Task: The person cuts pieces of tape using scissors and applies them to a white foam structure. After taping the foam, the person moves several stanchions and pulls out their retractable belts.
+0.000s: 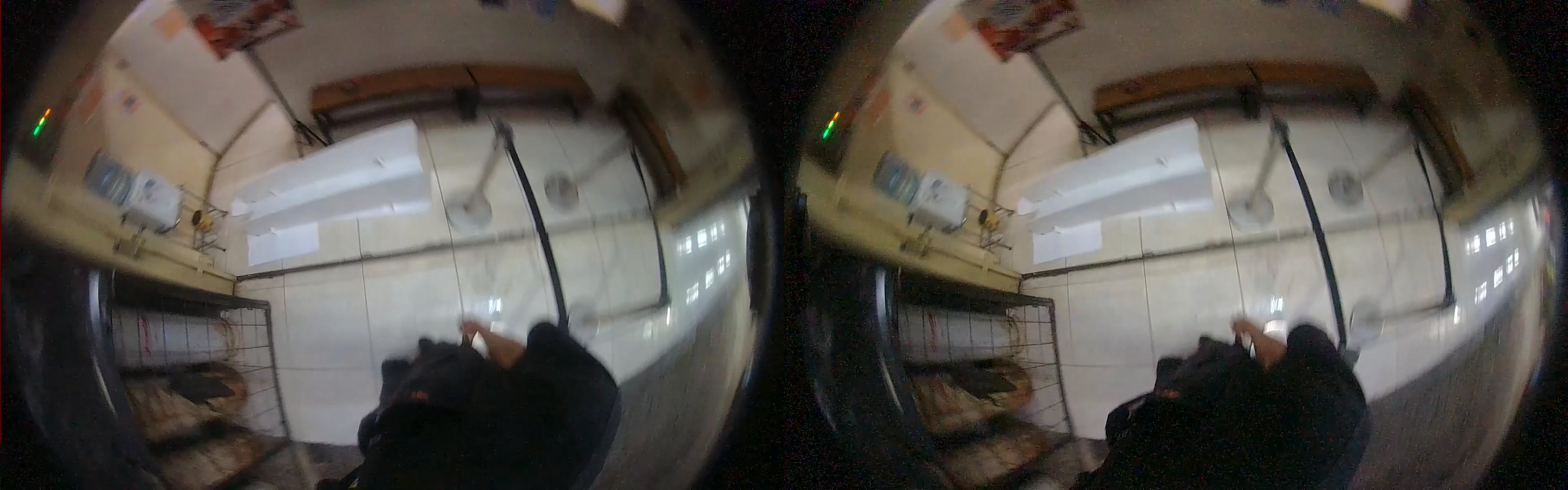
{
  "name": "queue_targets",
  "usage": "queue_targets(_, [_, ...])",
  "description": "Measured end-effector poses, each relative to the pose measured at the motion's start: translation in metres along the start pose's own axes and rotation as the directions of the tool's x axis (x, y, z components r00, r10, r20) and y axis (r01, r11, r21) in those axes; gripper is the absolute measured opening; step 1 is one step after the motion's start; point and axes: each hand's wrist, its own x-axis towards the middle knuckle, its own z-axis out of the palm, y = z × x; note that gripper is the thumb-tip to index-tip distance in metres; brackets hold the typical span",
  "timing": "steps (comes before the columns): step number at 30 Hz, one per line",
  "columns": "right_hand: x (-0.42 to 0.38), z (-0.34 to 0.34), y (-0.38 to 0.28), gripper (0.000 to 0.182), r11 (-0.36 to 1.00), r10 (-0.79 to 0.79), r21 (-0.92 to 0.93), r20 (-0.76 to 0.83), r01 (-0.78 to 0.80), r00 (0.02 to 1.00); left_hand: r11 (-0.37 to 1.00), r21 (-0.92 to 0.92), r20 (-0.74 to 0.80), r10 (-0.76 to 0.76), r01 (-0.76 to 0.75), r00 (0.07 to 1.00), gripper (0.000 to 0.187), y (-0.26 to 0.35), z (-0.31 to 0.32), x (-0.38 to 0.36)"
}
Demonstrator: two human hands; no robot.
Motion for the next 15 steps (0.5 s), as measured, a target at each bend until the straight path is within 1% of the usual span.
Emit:
queue_targets(1, [0.054, 0.003, -0.032, 0.033, 0.994, -0.089, -0.069, -0.081, 0.083, 0.993, 0.999, 0.039, 0.008, -0.023, 0.022, 1.0, 0.032, 0.001, -0.035, 0.002])
queue_targets(2, [0.109, 0.006, -0.064, 0.033, 0.984, -0.148, -0.127, -0.154, 0.129, 0.977, 0.996, 0.074, 0.015, -0.05, 0.049, 0.999, 0.032, 0.001, -0.072, 0.003])
queue_targets(3, [0.11, -0.031, -0.145, 0.033, 0.978, -0.163, -0.16, -0.178, 0.135, 0.971, 0.991, 0.102, 0.016, -0.085, 0.083, 0.996, 0.032, 0.005, -0.106, 0.006])
queue_targets(4, [0.093, -0.079, -0.225, 0.035, 0.971, -0.237, -0.047, -0.351, 0.235, 0.906, 0.986, 0.127, 0.02, -0.111, 0.108, 0.994, 0.032, 0.014, -0.138, 0.016])
queue_targets(5, [0.069, -0.128, -0.298, 0.03, 0.969, -0.194, 0.062, -0.401, 0.238, 0.895, 0.979, 0.167, 0.014, -0.125, 0.121, 0.992, 0.032, 0.019, -0.174, 0.03])
queue_targets(6, [0.055, -0.15, -0.339, 0.021, 0.795, -0.152, 0.483, -0.427, 0.367, 0.891, 0.975, 0.169, 0.014, -0.145, 0.141, 0.989, 0.032, 0.031, -0.197, 0.039])
queue_targets(7, [0.048, -0.16, -0.362, 0.017, 0.695, -0.169, 0.567, -0.471, 0.443, 0.866, 0.971, 0.187, 0.011, -0.156, 0.151, 0.988, 0.032, 0.042, -0.224, 0.052])
queue_targets(8, [0.047, -0.152, -0.362, 0.017, 0.693, -0.125, 0.587, -0.474, 0.418, 0.872, 0.965, 0.207, 0.005, -0.165, 0.161, 0.986, 0.033, 0.053, -0.253, 0.066])
queue_targets(10, [0.03, -0.132, -0.356, 0.019, 0.58, 0.002, 0.689, -0.535, 0.435, 0.845, 0.956, 0.244, -0.011, -0.165, 0.163, 0.986, 0.033, 0.079, -0.303, 0.091])
queue_targets(11, [0.03, -0.1, -0.329, 0.021, 0.719, 0.094, 0.604, -0.575, 0.344, 0.812, 0.953, 0.26, -0.019, -0.158, 0.157, 0.987, 0.033, 0.094, -0.326, 0.109])
queue_targets(12, [0.021, -0.064, -0.296, 0.024, 0.83, 0.175, 0.509, -0.625, 0.227, 0.761, 0.948, 0.284, -0.024, -0.139, 0.14, 0.99, 0.033, 0.107, -0.348, 0.126])
queue_targets(13, [-0.005, -0.048, -0.279, 0.029, 0.887, 0.309, 0.459, -0.502, -0.054, 0.808, 0.939, 0.325, -0.026, -0.114, 0.117, 0.993, 0.033, 0.121, -0.37, 0.146])
queue_targets(14, [-0.022, 0.012, -0.235, 0.03, 0.765, 0.507, 0.628, -0.453, -0.142, 0.733, 0.922, 0.38, -0.022, -0.069, 0.072, 0.997, 0.033, 0.138, -0.392, 0.167])
queue_targets(15, [-0.047, 0.069, -0.195, 0.029, 0.69, 0.664, 0.659, -0.41, -0.301, 0.626, 0.872, 0.489, -0.007, 0.032, -0.025, 0.999, 0.033, 0.158, -0.417, 0.192])
